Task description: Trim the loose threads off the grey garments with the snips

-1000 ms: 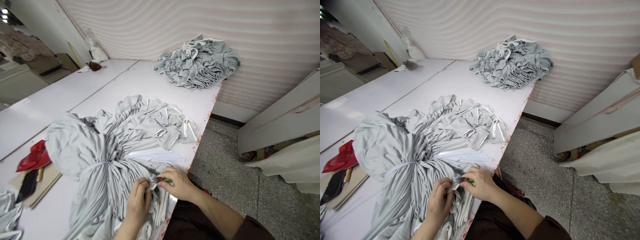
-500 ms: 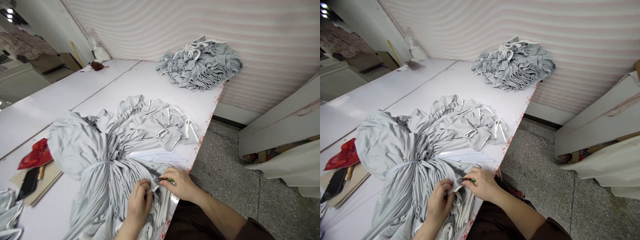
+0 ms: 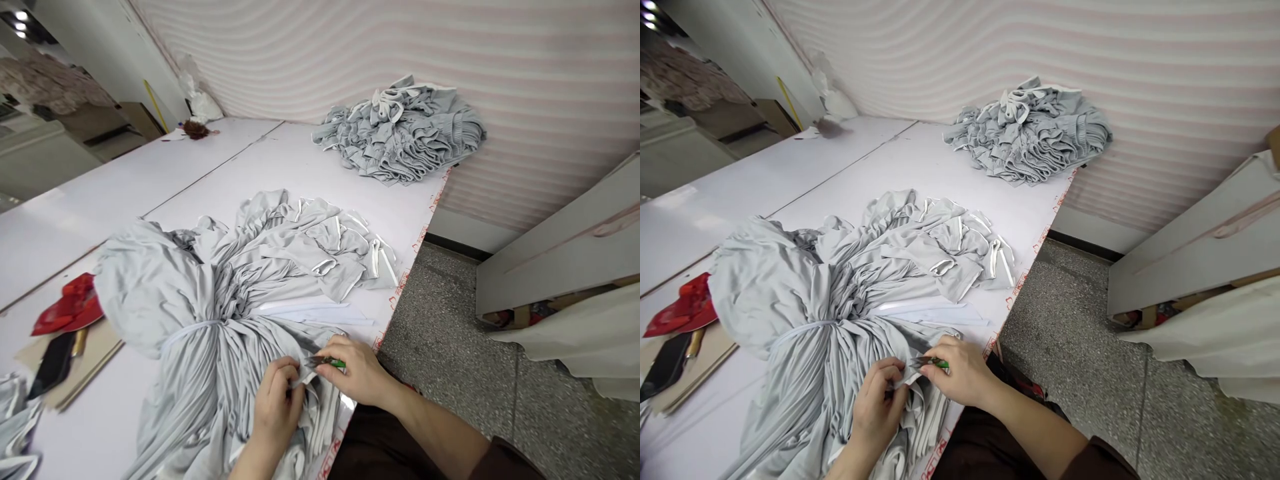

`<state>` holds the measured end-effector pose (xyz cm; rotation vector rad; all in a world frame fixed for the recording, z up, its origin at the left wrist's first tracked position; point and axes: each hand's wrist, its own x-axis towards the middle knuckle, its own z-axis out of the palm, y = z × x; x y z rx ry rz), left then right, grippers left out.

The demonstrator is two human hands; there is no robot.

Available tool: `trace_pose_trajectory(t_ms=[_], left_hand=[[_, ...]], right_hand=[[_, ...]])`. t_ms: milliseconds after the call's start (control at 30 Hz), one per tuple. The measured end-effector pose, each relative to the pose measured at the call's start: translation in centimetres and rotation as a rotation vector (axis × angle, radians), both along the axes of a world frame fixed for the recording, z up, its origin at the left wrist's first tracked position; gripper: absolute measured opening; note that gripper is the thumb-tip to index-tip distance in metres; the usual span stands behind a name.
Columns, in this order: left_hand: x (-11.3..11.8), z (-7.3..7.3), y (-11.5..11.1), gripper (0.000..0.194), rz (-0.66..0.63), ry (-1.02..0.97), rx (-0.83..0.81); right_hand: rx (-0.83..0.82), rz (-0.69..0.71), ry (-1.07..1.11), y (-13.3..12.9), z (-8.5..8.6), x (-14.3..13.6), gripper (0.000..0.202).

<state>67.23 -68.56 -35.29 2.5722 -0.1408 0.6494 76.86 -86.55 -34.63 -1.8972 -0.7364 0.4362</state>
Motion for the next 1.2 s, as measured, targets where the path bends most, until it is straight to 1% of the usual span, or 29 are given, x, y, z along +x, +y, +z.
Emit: trace_pose_trajectory(t_ms=[67,100,133,167,200,267,300,367,433,533,700,867,933,967,1033,1100,1133,1167,1200], left_hand=[[0.0,-0.1,0.1,0.017,0.028,-0.016,-0.047],[0.1,0.0,0.2,0.014,0.047,0.019,-0.104],[0.2,0.1,0.2,0.010,0.061,0.093,-0.191],[0.4,0.2,0.3,0.004,0.077,0.198,-0.311],[0.6,0.4,0.3,0.005,0.096,0.321,-0.456],[1.2,1.0,0.4,0.025,0.149,0.534,-0.750],[1.4,1.2,0.4,0.034,0.178,0.592,-0.863],[1.8,1.7,0.4,0.045,0.220,0.639,-0.993],[2.0,1.9,0.4,0.049,0.241,0.650,-1.038],[2.1,1.9,0.5,0.050,0.234,0.672,-1.076],[2.1,1.7,0.7,0.052,0.215,0.706,-1.120],[2.3,1.9,0.5,0.055,0.211,0.745,-1.161],[2.3,1.9,0.5,0.053,0.210,0.750,-1.168],[2.3,1.9,0.6,0.050,0.211,0.742,-1.155],[2.1,2.0,0.9,0.039,0.202,0.680,-1.073],[2.0,1.9,1.2,0.032,0.162,0.571,-0.926],[2.1,1.9,1.3,0.032,0.129,0.544,-0.832],[2.3,1.8,1.1,0.031,0.091,0.563,-0.719],[2.6,1.7,0.8,0.028,0.057,0.629,-0.580]], right_hand=[[-0.022,0.006,0.003,0.1,-0.2,-0.4,0.027],[-0.044,0.010,-0.005,0.3,-0.4,-0.5,0.030],[-0.072,0.008,-0.020,0.4,-0.6,-0.5,0.029],[-0.103,-0.009,-0.042,0.6,-0.8,-0.5,0.026],[-0.132,-0.039,-0.066,0.8,-1.1,-0.3,0.023],[-0.174,-0.102,-0.102,1.1,-1.3,0.1,0.023],[-0.183,-0.115,-0.107,1.1,-1.4,0.3,0.023],[-0.175,-0.088,-0.090,0.9,-1.2,0.6,0.019],[-0.145,-0.036,-0.068,0.5,-0.8,0.7,0.019],[-0.130,0.007,-0.097,0.0,-0.5,0.4,0.024],[-0.184,0.023,-0.221,0.3,-0.4,0.2,0.015],[-0.180,0.053,-0.287,0.7,-0.4,0.2,0.020],[-0.180,0.029,-0.282,0.7,-0.7,0.3,0.015],[-0.175,0.005,-0.260,0.5,-0.9,0.5,0.013],[-0.150,-0.062,-0.184,0.0,-1.4,0.9,0.013],[-0.128,-0.142,-0.086,-0.9,-1.9,1.5,0.014],[-0.131,-0.177,-0.034,-1.3,-2.1,1.8,0.015],[-0.145,-0.200,0.014,-1.7,-2.2,2.1,0.017],[-0.165,-0.208,0.054,-2.0,-2.2,2.4,0.019]])
